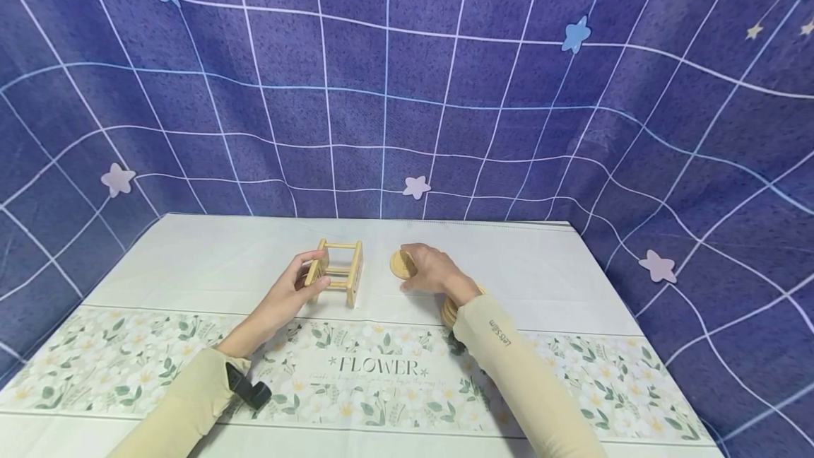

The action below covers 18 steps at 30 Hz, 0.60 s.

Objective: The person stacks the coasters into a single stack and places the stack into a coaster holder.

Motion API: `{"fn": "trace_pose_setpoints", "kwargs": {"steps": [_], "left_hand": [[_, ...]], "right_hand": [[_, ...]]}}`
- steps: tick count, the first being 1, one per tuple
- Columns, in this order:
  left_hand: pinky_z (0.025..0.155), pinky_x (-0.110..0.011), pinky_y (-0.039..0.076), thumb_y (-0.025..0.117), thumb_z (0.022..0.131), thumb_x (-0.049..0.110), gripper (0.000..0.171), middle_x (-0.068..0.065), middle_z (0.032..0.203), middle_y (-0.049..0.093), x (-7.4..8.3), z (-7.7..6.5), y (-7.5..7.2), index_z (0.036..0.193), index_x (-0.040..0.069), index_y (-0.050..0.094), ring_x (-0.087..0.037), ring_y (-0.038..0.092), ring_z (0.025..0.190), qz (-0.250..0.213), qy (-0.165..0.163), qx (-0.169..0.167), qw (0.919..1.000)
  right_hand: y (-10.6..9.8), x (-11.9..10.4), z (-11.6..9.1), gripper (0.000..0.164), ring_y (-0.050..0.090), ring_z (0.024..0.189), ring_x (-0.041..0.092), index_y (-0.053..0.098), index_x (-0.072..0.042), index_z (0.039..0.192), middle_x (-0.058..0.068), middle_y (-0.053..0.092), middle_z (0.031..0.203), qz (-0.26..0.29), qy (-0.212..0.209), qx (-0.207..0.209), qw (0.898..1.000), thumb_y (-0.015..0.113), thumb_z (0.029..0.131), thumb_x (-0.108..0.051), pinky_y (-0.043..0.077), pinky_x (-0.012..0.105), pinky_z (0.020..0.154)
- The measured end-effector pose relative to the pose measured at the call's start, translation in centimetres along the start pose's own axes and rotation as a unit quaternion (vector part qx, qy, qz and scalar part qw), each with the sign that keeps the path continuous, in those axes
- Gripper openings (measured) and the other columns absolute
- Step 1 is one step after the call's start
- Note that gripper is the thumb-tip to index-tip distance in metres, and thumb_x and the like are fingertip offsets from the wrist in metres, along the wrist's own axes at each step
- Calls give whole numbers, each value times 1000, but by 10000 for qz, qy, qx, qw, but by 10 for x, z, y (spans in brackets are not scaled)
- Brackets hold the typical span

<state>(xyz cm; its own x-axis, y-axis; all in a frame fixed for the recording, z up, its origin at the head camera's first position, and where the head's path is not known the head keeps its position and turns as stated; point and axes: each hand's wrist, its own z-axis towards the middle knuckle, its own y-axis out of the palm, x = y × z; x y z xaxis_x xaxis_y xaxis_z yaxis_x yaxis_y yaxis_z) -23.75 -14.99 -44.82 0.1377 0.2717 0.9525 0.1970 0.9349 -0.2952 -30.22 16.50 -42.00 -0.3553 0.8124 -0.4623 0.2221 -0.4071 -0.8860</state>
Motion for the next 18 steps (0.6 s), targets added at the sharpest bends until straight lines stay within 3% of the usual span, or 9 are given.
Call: {"fn": "trace_pose_setpoints", "kwargs": {"steps": [8, 18], "left_hand": [[104, -28, 49, 68, 113, 25, 66, -28, 165, 45, 0, -1, 0, 170, 12, 36, -40, 53, 147, -22, -10, -3, 10000], [103, -28, 49, 69, 113, 27, 67, -28, 165, 45, -4, 2, 0, 170, 13, 37, -40, 53, 146, 92, -32, -4, 10000]], "right_hand": [[0, 0, 1, 89, 51, 152, 40, 53, 0, 162, 22, 56, 163, -225, -140, 51, 9996, 96, 85, -12, 37, 51, 128], [0, -1, 0, 89, 50, 154, 38, 53, -3, 163, 17, 56, 164, -243, -30, -15, 9997, 96, 85, -12, 36, 50, 129]]}}
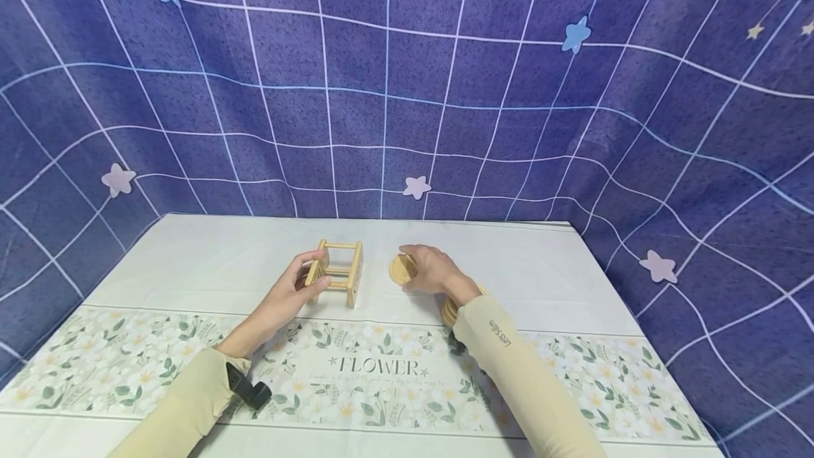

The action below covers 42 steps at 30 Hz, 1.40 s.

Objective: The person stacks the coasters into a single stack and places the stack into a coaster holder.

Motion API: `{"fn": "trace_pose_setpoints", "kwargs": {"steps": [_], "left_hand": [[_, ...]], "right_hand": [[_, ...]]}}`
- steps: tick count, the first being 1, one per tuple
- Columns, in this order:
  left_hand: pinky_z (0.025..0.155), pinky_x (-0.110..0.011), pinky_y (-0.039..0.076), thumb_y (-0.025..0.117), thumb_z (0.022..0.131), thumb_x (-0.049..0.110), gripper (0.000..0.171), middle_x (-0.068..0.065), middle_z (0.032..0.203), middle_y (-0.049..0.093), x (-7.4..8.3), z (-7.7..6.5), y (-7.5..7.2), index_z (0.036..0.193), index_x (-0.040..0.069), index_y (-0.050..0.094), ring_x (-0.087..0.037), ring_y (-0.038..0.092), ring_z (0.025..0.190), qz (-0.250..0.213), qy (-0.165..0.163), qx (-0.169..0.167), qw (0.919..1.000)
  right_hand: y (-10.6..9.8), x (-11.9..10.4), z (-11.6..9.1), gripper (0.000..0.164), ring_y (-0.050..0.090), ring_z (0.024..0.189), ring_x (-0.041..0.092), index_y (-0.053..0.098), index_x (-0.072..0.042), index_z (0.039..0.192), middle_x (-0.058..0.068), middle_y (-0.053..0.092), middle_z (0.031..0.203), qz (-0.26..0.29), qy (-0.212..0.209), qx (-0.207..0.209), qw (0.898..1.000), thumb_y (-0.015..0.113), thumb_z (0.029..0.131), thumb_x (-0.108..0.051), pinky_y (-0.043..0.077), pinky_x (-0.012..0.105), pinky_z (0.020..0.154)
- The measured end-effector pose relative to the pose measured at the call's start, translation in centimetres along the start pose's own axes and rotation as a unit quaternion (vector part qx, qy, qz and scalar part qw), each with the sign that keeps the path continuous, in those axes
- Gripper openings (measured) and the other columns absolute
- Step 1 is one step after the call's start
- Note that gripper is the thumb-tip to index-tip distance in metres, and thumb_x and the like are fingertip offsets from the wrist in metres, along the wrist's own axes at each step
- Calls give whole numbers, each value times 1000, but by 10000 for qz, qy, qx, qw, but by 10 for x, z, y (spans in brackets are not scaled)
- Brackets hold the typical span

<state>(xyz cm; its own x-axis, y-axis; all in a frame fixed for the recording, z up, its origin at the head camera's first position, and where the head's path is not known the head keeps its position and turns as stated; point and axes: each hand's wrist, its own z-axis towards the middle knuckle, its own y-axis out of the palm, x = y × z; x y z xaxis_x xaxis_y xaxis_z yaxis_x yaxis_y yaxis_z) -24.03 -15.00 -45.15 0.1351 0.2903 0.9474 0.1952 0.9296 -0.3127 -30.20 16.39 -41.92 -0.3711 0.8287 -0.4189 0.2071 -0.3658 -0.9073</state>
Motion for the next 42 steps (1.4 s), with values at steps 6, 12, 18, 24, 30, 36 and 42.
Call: {"fn": "trace_pose_setpoints", "kwargs": {"steps": [6, 12, 18, 24, 30, 36, 42], "left_hand": [[107, -31, 49, 68, 113, 27, 67, -27, 165, 45, -1, 0, -1, 170, 13, 36, -39, 53, 147, -9, -9, 7, 10000], [108, -33, 49, 68, 113, 28, 67, -27, 165, 45, -1, -1, -1, 170, 13, 36, -39, 52, 148, 31, 8, 20, 10000], [110, -35, 49, 68, 113, 28, 66, -26, 165, 46, -1, -1, -1, 170, 13, 37, -39, 52, 148, 42, 18, 24, 10000], [112, -40, 48, 68, 113, 28, 67, -27, 164, 45, -1, 0, -1, 170, 13, 37, -39, 52, 148, 49, 58, 8, 10000], [109, -35, 49, 69, 113, 28, 67, -26, 164, 46, 0, 0, -1, 169, 13, 37, -38, 53, 147, 51, 52, 17, 10000], [107, -32, 49, 69, 113, 27, 67, -27, 165, 45, 0, 0, -1, 169, 12, 37, -40, 52, 148, 52, 35, 32, 10000], [108, -33, 49, 68, 113, 27, 66, -27, 164, 45, 1, -1, 0, 170, 13, 37, -42, 51, 149, 78, 13, 46, 10000]], "right_hand": [[0, 0, 1, 89, 51, 153, 38, 55, -3, 162, 18, 58, 163, -38, -70, 26, 10000, 97, 84, -11, 37, 50, 128], [1, 0, 1, 88, 59, 144, 38, 57, -3, 160, 20, 64, 155, -157, -208, 68, 9996, 97, 82, -9, 43, 50, 124], [0, -1, -1, 88, 63, 136, 36, 58, -5, 160, 19, 67, 147, -343, -297, 111, 9989, 95, 81, -10, 48, 50, 119], [-2, -2, -3, 88, 62, 138, 37, 57, -7, 161, 18, 65, 150, -431, -205, 118, 9988, 96, 83, -14, 47, 51, 120], [-3, -4, -5, 91, 63, 134, 35, 57, -8, 161, 17, 64, 147, -444, -179, 177, 9987, 98, 80, -15, 49, 51, 117], [-4, -5, -6, 90, 63, 130, 32, 59, -10, 160, 15, 64, 144, -289, -131, 286, 9991, 98, 79, -16, 51, 51, 116], [-4, -4, -8, 87, 64, 125, 31, 62, -8, 157, 14, 65, 138, -239, -282, 481, 9982, 98, 78, -17, 53, 51, 112]]}}
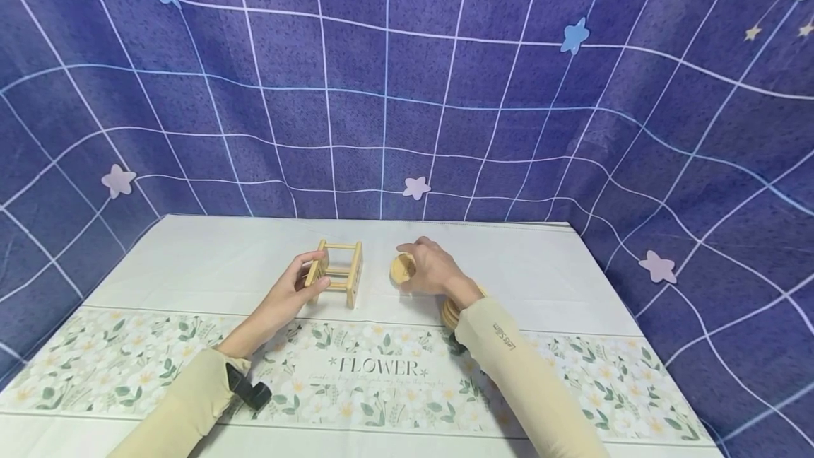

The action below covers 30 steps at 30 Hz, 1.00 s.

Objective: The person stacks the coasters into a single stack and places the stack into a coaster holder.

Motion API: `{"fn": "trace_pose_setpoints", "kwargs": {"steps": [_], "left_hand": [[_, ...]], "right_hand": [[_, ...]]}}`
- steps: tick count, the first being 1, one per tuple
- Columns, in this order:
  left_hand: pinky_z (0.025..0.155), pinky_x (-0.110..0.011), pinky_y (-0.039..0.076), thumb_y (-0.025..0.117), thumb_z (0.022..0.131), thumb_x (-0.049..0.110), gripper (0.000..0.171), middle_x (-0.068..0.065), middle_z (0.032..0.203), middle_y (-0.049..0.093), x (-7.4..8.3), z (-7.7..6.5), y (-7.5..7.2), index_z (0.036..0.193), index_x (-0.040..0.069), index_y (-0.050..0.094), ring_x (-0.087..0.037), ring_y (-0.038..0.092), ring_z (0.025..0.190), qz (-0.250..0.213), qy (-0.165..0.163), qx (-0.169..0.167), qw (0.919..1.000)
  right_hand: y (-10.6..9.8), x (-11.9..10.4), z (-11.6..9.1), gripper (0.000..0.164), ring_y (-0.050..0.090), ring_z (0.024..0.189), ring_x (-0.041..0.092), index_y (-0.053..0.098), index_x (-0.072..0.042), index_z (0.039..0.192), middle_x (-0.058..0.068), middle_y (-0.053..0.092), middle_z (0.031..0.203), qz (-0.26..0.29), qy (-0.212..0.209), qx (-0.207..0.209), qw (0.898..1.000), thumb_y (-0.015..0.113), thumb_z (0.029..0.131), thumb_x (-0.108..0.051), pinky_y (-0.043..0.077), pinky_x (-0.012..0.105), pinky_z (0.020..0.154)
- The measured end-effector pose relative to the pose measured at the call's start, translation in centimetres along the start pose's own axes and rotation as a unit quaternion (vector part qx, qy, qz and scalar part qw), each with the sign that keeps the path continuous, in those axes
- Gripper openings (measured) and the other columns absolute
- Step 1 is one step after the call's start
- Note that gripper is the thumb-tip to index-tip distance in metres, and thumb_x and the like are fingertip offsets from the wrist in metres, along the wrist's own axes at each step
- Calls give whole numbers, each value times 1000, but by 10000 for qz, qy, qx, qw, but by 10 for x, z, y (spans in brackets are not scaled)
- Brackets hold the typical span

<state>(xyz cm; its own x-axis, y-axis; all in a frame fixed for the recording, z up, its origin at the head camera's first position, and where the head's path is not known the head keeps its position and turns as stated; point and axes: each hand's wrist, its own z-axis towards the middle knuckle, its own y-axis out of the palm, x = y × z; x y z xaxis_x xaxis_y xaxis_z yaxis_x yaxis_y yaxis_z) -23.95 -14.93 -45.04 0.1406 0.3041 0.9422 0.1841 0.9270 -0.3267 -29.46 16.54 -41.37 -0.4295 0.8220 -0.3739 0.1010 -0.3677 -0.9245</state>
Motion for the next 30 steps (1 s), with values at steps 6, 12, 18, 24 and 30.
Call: {"fn": "trace_pose_setpoints", "kwargs": {"steps": [6, 12, 18, 24, 30], "left_hand": [[105, -31, 49, 69, 113, 26, 66, -26, 164, 46, 4, -2, 0, 169, 13, 38, -40, 52, 148, -66, -16, 2, 10000], [108, -35, 49, 69, 113, 26, 67, -25, 165, 45, 4, -3, -1, 170, 12, 37, -40, 51, 149, -104, -28, -3, 9999], [110, -38, 49, 69, 113, 26, 67, -26, 166, 45, 5, -3, -1, 170, 12, 37, -41, 50, 151, -117, -38, -10, 9999], [104, -28, 49, 69, 113, 27, 67, -27, 166, 45, 2, -1, 0, 169, 12, 37, -41, 52, 149, -54, -12, -2, 10000], [105, -29, 49, 70, 113, 27, 67, -26, 165, 46, -1, 1, 0, 169, 13, 37, -39, 52, 149, -31, -56, -1, 10000]], "right_hand": [[-4, 2, -5, 83, 61, 125, 32, 64, -6, 155, 15, 63, 137, 356, -72, 271, 9990, 95, 78, -15, 53, 52, 111], [-6, 3, -7, 79, 59, 123, 31, 67, -5, 151, 15, 62, 135, 571, -237, 526, 9967, 94, 77, -14, 52, 50, 110], [-9, 3, -9, 78, 58, 121, 29, 69, -4, 149, 14, 62, 134, 720, -314, 658, 9947, 95, 75, -13, 50, 48, 109], [-10, 1, -11, 81, 56, 124, 30, 68, -5, 150, 13, 59, 136, 894, -301, 736, 9928, 96, 75, -12, 49, 49, 112], [-13, 0, -15, 81, 56, 126, 32, 68, -4, 149, 14, 59, 137, 1014, -323, 875, 9905, 96, 74, -12, 49, 51, 113]]}}
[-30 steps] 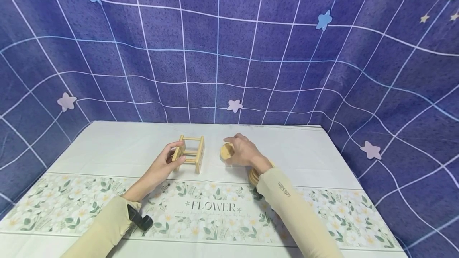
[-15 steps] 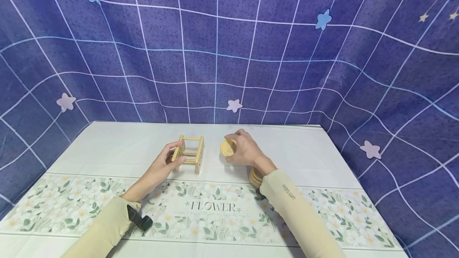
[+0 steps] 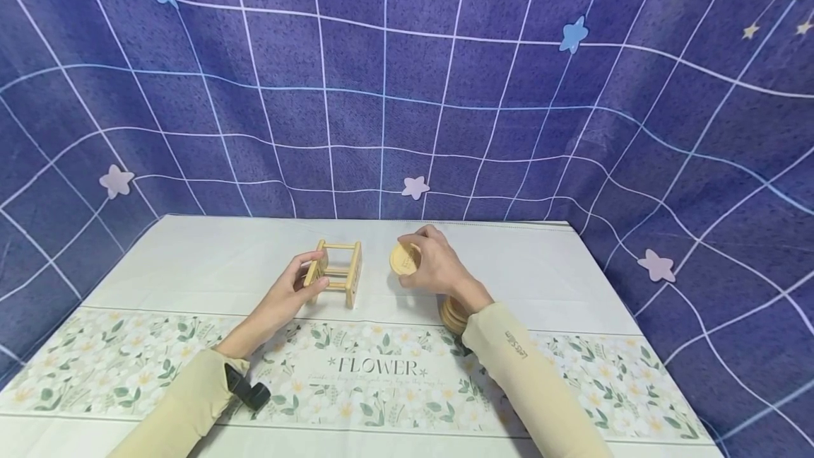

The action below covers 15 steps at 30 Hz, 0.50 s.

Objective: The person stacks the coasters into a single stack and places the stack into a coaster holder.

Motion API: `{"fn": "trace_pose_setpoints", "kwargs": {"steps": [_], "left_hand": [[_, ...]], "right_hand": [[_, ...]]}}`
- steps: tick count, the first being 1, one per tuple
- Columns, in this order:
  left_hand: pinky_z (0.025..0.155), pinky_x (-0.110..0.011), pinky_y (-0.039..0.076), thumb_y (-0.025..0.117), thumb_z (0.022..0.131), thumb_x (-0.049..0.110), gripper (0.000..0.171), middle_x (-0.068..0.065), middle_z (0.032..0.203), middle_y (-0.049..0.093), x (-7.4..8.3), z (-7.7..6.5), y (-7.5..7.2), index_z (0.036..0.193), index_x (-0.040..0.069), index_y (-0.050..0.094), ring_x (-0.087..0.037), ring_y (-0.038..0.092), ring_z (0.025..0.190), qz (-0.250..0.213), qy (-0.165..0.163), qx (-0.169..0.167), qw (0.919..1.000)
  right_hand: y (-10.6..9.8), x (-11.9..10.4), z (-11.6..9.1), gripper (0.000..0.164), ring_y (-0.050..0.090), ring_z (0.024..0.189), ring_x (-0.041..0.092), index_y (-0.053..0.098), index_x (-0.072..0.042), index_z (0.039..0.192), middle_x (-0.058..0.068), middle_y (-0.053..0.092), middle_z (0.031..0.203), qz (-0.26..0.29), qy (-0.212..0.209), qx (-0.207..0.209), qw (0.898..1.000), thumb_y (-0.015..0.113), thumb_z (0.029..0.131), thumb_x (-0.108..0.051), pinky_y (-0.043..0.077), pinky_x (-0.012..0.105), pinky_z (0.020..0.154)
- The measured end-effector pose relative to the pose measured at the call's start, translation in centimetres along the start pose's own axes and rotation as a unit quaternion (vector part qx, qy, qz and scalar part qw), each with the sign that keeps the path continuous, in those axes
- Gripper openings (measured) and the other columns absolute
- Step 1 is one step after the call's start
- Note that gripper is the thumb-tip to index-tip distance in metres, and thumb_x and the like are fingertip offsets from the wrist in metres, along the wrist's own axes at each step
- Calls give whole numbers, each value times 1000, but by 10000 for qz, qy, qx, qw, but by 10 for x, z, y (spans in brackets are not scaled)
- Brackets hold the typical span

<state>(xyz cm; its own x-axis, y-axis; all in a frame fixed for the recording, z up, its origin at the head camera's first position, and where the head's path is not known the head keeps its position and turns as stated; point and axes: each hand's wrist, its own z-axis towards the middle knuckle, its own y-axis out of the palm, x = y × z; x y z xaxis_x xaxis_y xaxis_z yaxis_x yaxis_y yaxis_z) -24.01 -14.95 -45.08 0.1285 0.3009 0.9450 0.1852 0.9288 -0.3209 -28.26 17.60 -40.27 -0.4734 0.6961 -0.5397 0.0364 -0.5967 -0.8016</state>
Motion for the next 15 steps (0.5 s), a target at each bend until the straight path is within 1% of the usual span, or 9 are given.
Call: {"fn": "trace_pose_setpoints", "kwargs": {"steps": [3, 6, 10, 15], "left_hand": [[108, -31, 49, 70, 113, 27, 66, -25, 166, 46, 0, 0, 0, 169, 14, 38, -39, 51, 150, 3, -52, 7, 10000], [108, -32, 49, 69, 113, 25, 66, -26, 166, 45, 1, 0, 0, 170, 13, 37, -41, 51, 150, 39, -18, 7, 10000], [106, -30, 49, 69, 113, 25, 66, -27, 165, 45, 3, -1, 0, 170, 11, 37, -41, 51, 149, 5, 7, 11, 10000], [105, -29, 49, 69, 113, 26, 66, -25, 165, 46, 2, -1, -1, 170, 13, 37, -39, 52, 148, -9, -12, 20, 10000]], "right_hand": [[-2, 0, -1, 81, 56, 127, 32, 68, -4, 149, 14, 58, 138, 24, -8, 28, 10000, 96, 74, -12, 48, 52, 114], [-3, -1, -3, 81, 56, 127, 32, 68, -4, 149, 13, 58, 137, 19, -34, 56, 10000, 96, 74, -12, 48, 53, 114], [-4, 0, -4, 81, 55, 126, 32, 68, -3, 149, 12, 58, 135, 21, -54, 79, 10000, 96, 74, -12, 48, 51, 113], [-5, 0, -5, 81, 55, 126, 32, 68, -2, 149, 14, 58, 136, 87, -40, 68, 9999, 95, 74, -12, 48, 52, 113]]}}
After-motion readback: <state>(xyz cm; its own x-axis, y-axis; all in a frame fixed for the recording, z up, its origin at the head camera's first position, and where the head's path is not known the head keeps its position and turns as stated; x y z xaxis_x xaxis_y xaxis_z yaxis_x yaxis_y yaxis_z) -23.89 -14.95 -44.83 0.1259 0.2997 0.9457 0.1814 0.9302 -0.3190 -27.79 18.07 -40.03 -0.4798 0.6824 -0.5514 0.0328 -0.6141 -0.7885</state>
